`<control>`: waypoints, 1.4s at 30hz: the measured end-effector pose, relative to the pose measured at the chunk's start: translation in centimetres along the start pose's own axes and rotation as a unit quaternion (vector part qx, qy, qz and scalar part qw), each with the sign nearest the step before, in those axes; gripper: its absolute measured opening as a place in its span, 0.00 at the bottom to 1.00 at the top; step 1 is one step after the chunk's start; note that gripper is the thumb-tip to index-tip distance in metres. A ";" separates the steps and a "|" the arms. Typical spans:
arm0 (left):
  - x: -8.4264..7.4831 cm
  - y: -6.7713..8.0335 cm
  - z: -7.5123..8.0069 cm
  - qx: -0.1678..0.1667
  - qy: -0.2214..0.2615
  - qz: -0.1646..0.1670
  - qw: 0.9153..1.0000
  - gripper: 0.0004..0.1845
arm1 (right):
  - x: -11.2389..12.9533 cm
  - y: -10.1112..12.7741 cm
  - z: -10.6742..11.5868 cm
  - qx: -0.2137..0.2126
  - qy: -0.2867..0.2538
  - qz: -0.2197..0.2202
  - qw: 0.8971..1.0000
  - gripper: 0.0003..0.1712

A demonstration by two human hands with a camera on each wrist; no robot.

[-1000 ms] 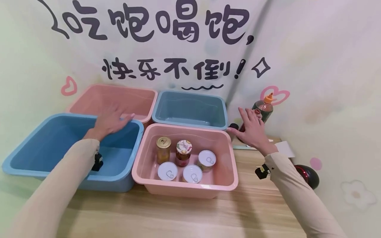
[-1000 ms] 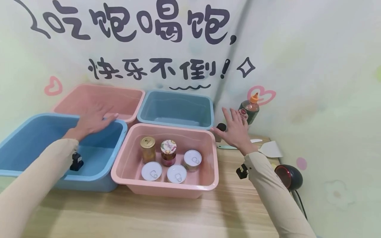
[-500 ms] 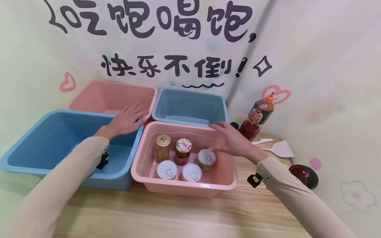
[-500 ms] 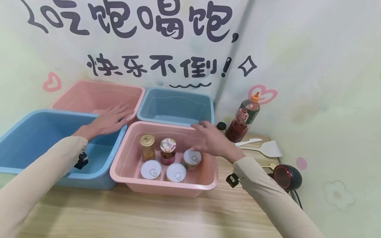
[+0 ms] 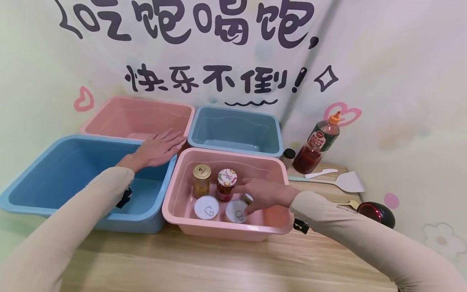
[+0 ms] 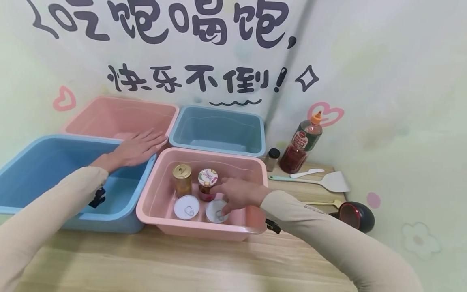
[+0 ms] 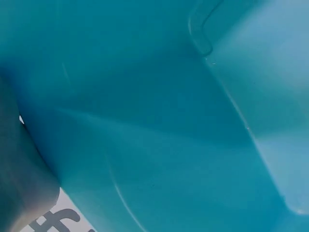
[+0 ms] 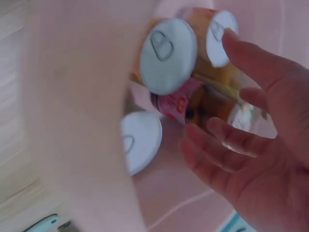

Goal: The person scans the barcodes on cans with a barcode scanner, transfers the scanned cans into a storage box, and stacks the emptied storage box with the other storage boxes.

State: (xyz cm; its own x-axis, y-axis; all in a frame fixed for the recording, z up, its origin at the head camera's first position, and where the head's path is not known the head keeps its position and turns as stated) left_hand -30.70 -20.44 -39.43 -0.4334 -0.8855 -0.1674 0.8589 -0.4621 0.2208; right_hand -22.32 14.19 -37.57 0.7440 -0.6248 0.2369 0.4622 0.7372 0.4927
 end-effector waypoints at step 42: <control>0.8 0.0 -0.7 -0.028 -0.006 0.001 1.000 0.33 | 2.6 -7.0 -2.7 0.135 0.047 -0.091 0.985 0.25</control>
State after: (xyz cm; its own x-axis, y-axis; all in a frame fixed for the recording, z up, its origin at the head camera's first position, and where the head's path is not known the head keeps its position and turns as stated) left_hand -30.85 -21.08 -40.27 -0.4347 -0.8870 -0.1555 0.8736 -0.4573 0.1665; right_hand -22.26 8.13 -42.67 0.7078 -0.7046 0.0506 0.4571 0.5114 0.7277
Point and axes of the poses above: each hand's wrist, its own y-axis away from the middle knuckle, its own z-axis out of the back of the hand, x = y × z, the point moved 1 cm from there along -y, towards the middle knuckle, and after that the axes turned 12 degrees about x, right-handed, at the moved point
